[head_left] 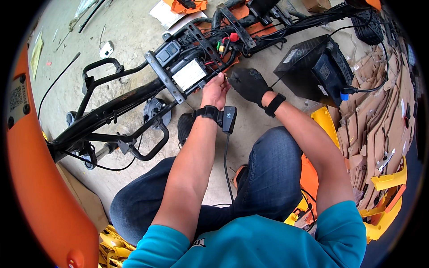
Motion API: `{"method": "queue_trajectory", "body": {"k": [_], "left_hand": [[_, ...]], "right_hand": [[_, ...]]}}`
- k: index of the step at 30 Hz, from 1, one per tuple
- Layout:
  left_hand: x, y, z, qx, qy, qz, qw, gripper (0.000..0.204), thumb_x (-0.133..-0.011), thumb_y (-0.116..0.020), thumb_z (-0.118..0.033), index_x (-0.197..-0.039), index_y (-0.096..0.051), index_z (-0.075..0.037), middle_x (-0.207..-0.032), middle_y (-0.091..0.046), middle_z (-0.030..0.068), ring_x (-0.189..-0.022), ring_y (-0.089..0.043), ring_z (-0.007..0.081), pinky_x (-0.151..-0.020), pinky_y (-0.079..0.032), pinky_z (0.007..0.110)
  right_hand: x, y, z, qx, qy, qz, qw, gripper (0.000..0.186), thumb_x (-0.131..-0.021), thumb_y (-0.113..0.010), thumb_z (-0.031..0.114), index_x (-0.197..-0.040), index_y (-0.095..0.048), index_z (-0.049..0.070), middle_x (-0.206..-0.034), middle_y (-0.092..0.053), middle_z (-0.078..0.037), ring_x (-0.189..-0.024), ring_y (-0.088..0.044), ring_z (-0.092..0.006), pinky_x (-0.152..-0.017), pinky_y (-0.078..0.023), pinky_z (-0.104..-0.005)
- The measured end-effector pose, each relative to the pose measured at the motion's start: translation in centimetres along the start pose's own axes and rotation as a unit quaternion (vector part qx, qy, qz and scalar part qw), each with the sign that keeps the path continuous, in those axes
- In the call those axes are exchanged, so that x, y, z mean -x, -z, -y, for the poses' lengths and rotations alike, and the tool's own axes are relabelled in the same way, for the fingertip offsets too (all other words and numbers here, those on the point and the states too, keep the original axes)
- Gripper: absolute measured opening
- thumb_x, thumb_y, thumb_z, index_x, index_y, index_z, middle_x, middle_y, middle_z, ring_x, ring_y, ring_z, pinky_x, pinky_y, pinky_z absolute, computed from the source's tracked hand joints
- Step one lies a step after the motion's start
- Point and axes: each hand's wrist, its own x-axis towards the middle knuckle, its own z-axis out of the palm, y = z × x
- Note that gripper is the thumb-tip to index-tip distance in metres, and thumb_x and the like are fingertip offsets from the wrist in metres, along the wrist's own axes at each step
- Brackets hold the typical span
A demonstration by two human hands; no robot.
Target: The person removes and replaces plastic body panels, manipulates electrical wiring, and handles a battery component on an electric scooter frame while sitting on the floor.
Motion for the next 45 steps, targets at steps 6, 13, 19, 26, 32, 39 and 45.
{"method": "queue_trajectory", "body": {"k": [6,13,19,26,32,39,45], "left_hand": [[0.0,-0.1,0.0,0.033,0.005,-0.014,0.999,0.014,-0.094,-0.057,-0.019,-0.09,-0.063,-0.008,-0.078,-0.06,0.0005,-0.072,-0.055,0.0133,-0.069,-0.046,0.029],[-0.4,-0.1,0.2,0.05,-0.016,0.012,0.999,0.013,-0.094,-0.055,-0.02,-0.091,-0.062,-0.01,-0.083,-0.063,0.0012,-0.073,-0.056,0.0135,-0.068,-0.043,0.029],[-1.4,0.5,1.2,0.015,0.009,0.049,0.999,0.02,-0.096,-0.052,-0.025,-0.106,-0.059,-0.009,-0.1,-0.063,0.0043,-0.093,-0.058,0.0185,-0.083,-0.045,0.033],[0.6,-1.9,0.6,-0.105,0.066,-0.011,0.992,0.024,-0.096,-0.052,-0.028,-0.094,-0.058,-0.005,-0.08,-0.061,0.0045,-0.073,-0.058,0.0174,-0.072,-0.049,0.032],[5.4,-7.7,0.8,-0.389,-0.02,0.031,0.921,0.02,-0.091,-0.055,-0.019,-0.098,-0.059,0.0,-0.082,-0.062,0.0054,-0.07,-0.057,0.0143,-0.067,-0.048,0.028],[12.7,-16.8,-0.4,-0.531,-0.137,0.143,0.824,0.019,-0.09,-0.057,-0.017,-0.098,-0.06,0.001,-0.083,-0.061,0.0045,-0.072,-0.057,0.0117,-0.067,-0.046,0.026],[18.6,-19.8,-2.8,-0.636,-0.186,0.18,0.727,0.019,-0.091,-0.057,-0.015,-0.099,-0.06,0.002,-0.082,-0.06,0.0035,-0.073,-0.056,0.0112,-0.068,-0.046,0.026]], "right_hand": [[0.0,0.3,0.5,-0.004,0.007,-0.012,1.0,0.02,-0.086,-0.048,0.022,-0.082,-0.062,0.008,-0.082,-0.064,-0.015,-0.077,-0.062,-0.0341,-0.069,-0.048,-0.0454],[-0.4,-0.8,0.8,0.062,0.048,-0.023,0.997,0.016,-0.083,-0.051,0.018,-0.081,-0.063,0.008,-0.08,-0.065,-0.014,-0.075,-0.063,-0.032,-0.067,-0.049,-0.0441],[-1.0,-2.3,-1.8,0.135,0.111,-0.002,0.985,0.012,-0.077,-0.056,0.013,-0.084,-0.065,0.008,-0.083,-0.064,-0.013,-0.076,-0.063,-0.0296,-0.068,-0.049,-0.041],[4.5,8.9,1.2,-0.037,-0.042,-0.049,0.997,0.027,-0.086,-0.055,0.031,-0.096,-0.06,0.006,-0.093,-0.064,-0.017,-0.089,-0.061,-0.0348,-0.076,-0.047,-0.0447],[17.5,19.5,-1.8,0.155,0.079,-0.29,0.941,0.013,-0.082,-0.055,0.008,-0.093,-0.061,0.006,-0.093,-0.061,-0.014,-0.092,-0.058,-0.0318,-0.082,-0.047,-0.0425],[19.5,24.2,-2.7,0.445,-0.077,-0.225,0.863,0.019,-0.082,-0.058,0.017,-0.098,-0.064,0.01,-0.102,-0.063,-0.009,-0.104,-0.055,-0.027,-0.1,-0.032,-0.0482],[19.5,25.0,-4.6,0.381,-0.213,-0.087,0.896,0.02,-0.084,-0.05,0.013,-0.093,-0.067,0.015,-0.091,-0.067,-0.008,-0.096,-0.06,-0.0256,-0.101,-0.029,-0.0512]]}}
